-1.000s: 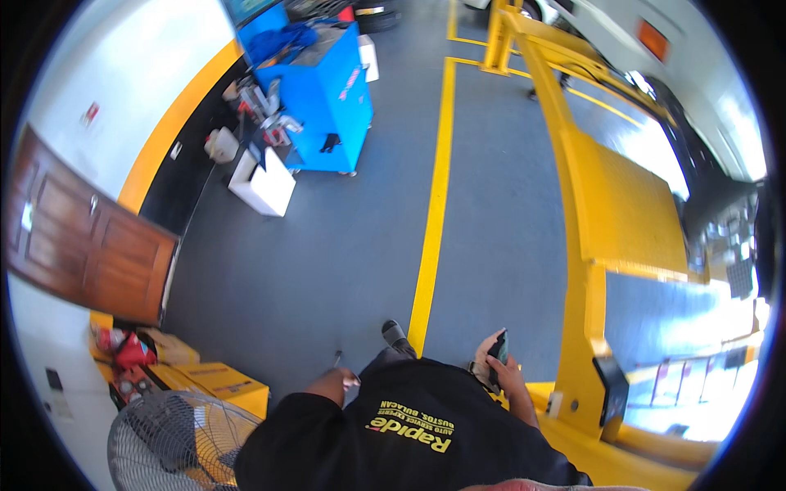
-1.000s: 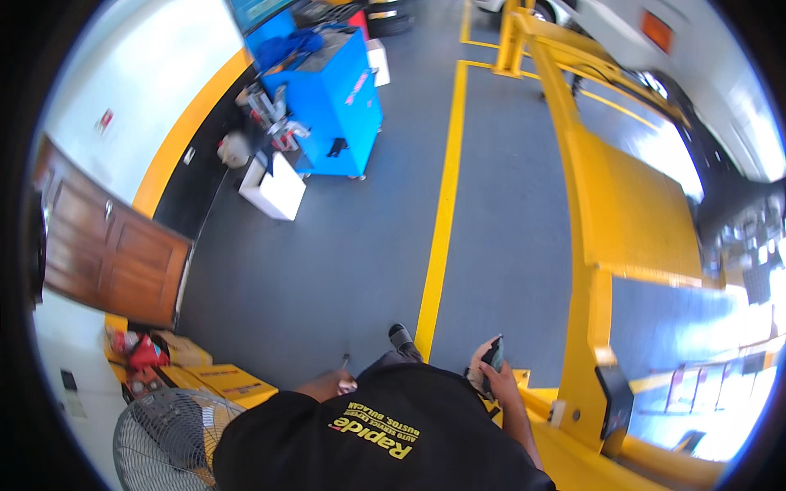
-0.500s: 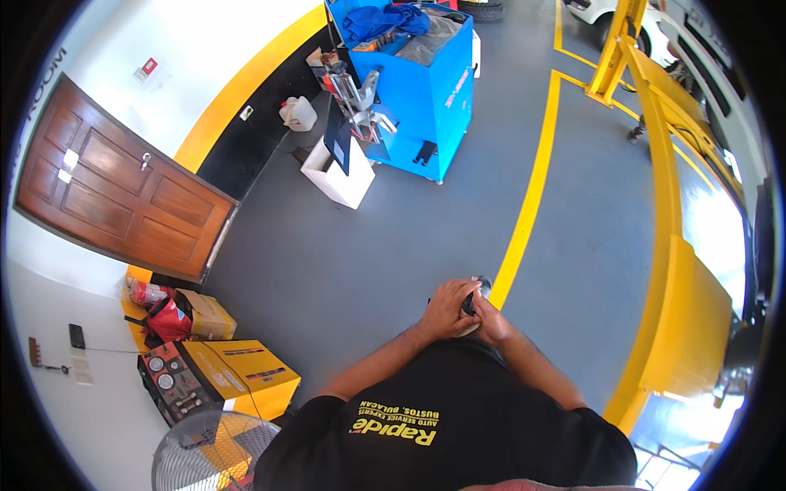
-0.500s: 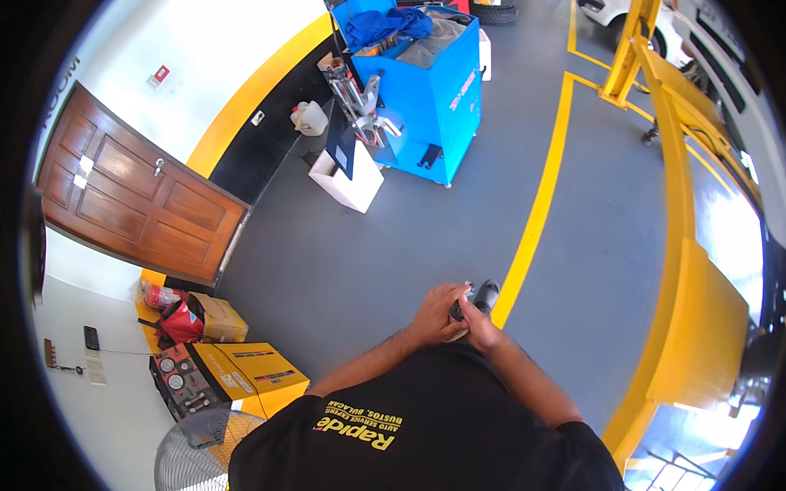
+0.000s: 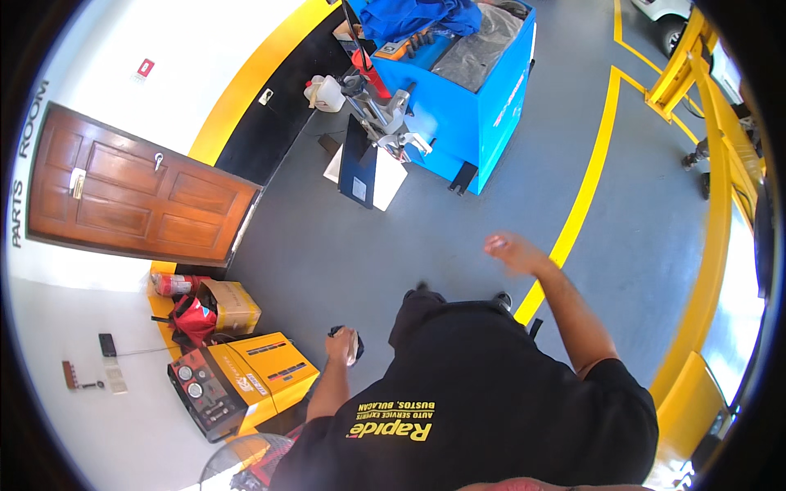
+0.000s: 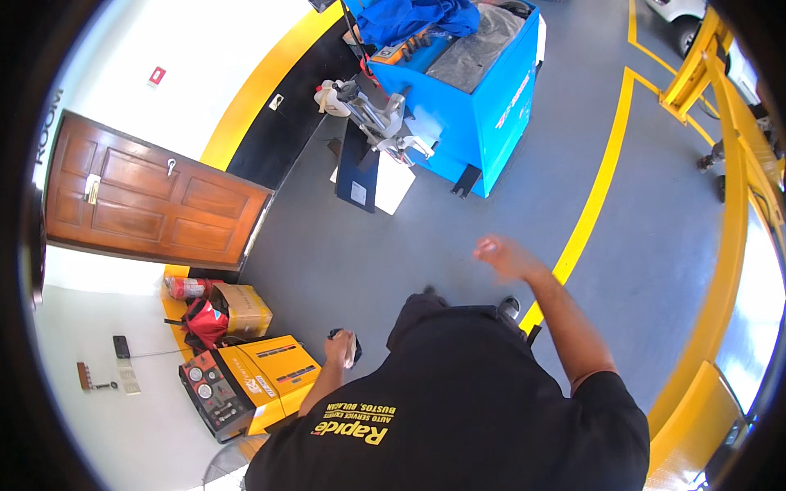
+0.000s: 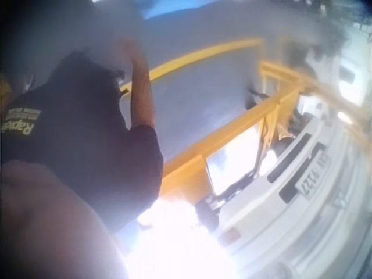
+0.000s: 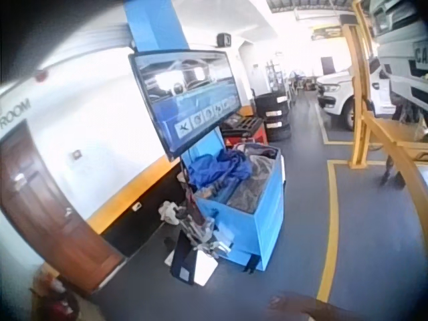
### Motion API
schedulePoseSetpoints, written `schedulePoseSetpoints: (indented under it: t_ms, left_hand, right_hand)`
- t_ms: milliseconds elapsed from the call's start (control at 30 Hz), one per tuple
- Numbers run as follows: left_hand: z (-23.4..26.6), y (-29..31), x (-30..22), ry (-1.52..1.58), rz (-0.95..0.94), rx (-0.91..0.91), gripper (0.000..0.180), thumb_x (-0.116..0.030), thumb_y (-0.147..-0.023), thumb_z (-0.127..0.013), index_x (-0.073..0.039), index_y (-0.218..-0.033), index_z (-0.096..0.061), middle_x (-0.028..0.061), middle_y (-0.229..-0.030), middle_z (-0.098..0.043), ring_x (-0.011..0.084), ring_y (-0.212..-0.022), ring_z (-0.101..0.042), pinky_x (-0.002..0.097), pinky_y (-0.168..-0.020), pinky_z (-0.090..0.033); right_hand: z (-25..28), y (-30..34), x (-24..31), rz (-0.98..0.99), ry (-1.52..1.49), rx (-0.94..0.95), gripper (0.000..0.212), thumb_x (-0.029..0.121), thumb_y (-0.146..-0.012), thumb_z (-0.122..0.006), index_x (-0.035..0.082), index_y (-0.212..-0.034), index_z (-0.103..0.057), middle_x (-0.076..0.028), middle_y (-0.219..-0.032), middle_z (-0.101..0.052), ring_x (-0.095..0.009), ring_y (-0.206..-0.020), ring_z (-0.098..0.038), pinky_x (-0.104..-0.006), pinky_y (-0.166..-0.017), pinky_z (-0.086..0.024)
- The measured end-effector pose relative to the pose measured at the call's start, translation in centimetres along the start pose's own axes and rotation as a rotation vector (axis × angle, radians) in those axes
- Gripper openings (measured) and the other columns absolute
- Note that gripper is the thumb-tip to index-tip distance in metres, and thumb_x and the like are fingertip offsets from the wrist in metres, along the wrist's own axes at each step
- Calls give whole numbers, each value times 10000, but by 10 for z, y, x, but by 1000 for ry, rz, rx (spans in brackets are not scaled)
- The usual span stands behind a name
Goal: The person attaches a wheel alignment sensor to a vehicle's wheel hub, secures it with a clamp, and then moves to a nearby workstation to adjust the sensor components.
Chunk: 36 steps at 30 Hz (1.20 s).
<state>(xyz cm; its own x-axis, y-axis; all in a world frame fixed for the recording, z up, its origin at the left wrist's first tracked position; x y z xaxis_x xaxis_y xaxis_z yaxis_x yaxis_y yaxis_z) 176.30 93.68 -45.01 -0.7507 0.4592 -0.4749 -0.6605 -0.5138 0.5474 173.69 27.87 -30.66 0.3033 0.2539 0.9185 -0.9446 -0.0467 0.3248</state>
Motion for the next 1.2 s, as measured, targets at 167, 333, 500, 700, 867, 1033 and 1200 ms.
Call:
schedulePoseSetpoints:
  t_ms: [167,333,500,700,867,1033,1200]
  left_hand:
    - [-95,5,-253,144,-475,315,391,-311,-868,-847,20,-1044,-737,112,-897,-776,241,-811,-747,396,-739,-596]
    - [-179,98,-538,-335,-1567,129,393,-224,-915,-792,-35,-1241,-677,188,-1113,-687,413,-1050,-687,471,-881,-558]
    - [-217,118,-707,-157,-1805,124,607,-109,-866,-800,-15,-1420,-568,214,-1320,-601,434,-1249,-597,492,-1035,-509]
    - [-264,94,-744,-259,-1701,416,663,-21,-853,-761,25,-1468,-519,244,-1470,-535,440,-1377,-532,481,-1166,-450]
    - [-279,77,-743,-261,-1682,479,629,-15,-899,-716,55,-1485,-501,262,-1527,-516,438,-1439,-502,463,-1213,-413]
    - [-301,48,-734,45,-1337,814,625,-31,-967,-676,50,-1544,-451,259,-1600,-475,402,-1516,-452,436,-1245,-368]
    - [-306,44,-729,27,-1413,763,608,-37,-990,-659,28,-1553,-440,247,-1572,-483,401,-1467,-488,452,-1217,-391]
  right_hand:
    - [69,-115,59,2,-432,-263,403,370,-1063,-640,69,-1331,-653,-81,-1180,-746,-168,-1008,-688,-325,-867,-534]
    - [66,-234,127,-75,-442,-404,429,368,-1068,-632,47,-1351,-648,-92,-1243,-730,-177,-1060,-681,-331,-889,-533]
    - [84,-330,160,12,-571,-568,425,362,-1093,-613,34,-1364,-632,-82,-1279,-718,-198,-1185,-650,-382,-996,-508]
    - [111,-432,127,-42,-965,-643,421,393,-1075,-638,46,-1310,-673,-59,-1201,-720,-184,-1143,-637,-375,-948,-481]
    - [111,-469,110,-23,-990,-612,342,324,-1066,-675,34,-1246,-711,-42,-1092,-728,-140,-1054,-648,-321,-945,-472]
    - [105,-475,100,-26,-1068,-595,306,296,-1057,-700,36,-1216,-731,-26,-1040,-718,-133,-1009,-646,-297,-952,-478]
    - [104,-474,98,4,-1149,-588,337,359,-1019,-750,26,-1069,-743,-42,-999,-716,-149,-967,-618,-336,-900,-469]
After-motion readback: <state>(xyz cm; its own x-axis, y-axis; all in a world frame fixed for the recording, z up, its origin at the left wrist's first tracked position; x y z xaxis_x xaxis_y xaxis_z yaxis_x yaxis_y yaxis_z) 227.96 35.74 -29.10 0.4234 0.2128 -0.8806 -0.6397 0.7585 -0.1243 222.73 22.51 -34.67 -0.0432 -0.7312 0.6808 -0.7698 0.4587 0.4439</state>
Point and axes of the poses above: each hand's wrist, its own y-axis away from the middle knuckle, its own z-axis out of the back of the hand, x = y × z, the point moved 7 cm from there along -y, towards the middle knuckle
